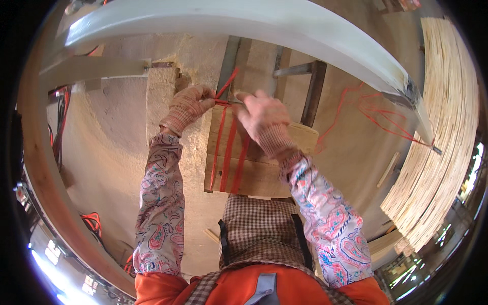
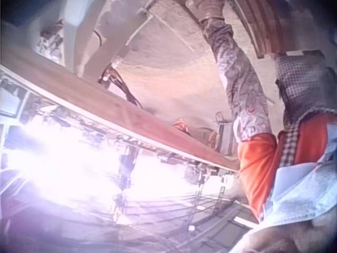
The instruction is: The person walks through a woodworking workshop, picks up a bundle of thin wooden planks, and places them on a workbench. They then untie a red string from a small wooden block, remove the block, and return to the planks to adjust and align them on the bench.
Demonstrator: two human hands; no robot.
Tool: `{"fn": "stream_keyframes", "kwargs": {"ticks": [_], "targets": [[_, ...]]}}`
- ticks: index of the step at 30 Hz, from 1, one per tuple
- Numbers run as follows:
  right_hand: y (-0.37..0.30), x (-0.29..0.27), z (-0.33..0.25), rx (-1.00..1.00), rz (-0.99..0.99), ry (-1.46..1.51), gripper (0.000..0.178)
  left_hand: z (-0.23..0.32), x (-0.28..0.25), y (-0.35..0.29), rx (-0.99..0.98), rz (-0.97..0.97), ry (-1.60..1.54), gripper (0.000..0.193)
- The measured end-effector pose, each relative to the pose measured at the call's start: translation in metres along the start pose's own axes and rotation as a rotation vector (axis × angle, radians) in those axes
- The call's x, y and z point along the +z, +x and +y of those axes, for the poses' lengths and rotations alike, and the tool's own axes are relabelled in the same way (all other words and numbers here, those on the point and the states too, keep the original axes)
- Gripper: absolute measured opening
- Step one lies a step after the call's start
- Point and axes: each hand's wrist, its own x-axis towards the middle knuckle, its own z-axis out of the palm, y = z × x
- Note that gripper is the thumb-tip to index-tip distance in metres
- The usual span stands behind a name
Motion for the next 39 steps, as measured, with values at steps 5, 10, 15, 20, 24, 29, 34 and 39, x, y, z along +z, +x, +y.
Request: {"fn": "stream_keyframes", "kwargs": {"ticks": [5,10,15,20,24,29,34,39], "targets": [[0.081,0.008,-0.041,0.04,-0.431,-0.256,0.035,-0.023,-0.006,0.002,0.064,0.421,-0.137,0.019],[0.107,0.015,-0.074,-0.191,-0.467,-0.618,0.028,-0.034,-0.013,0.002,0.077,0.335,-0.256,0.027],[0.102,0.002,-0.047,-0.106,-0.354,-0.307,0.032,-0.015,0.007,-0.012,0.03,-0.08,-0.374,0.041],[0.065,0.027,0.042,0.416,-0.191,0.463,0.03,-0.008,0.042,0.001,-0.029,0.094,-0.63,0.041],[0.067,0.032,0.018,0.366,-0.242,0.79,0.028,-0.002,0.031,-0.007,-0.038,0.152,-0.658,0.037],[0.073,0.033,0.047,0.457,-0.279,1.219,0.02,-0.061,0.086,-0.001,-0.295,0.406,-0.726,0.035],[0.077,0.025,0.043,0.419,-0.619,1.275,0.021,-0.128,0.124,-0.025,-0.528,0.415,-0.516,0.042],[0.075,-0.017,0.057,0.411,-0.244,1.853,0.024,-0.106,0.093,-0.044,-0.307,0.361,-0.881,0.046]]}}
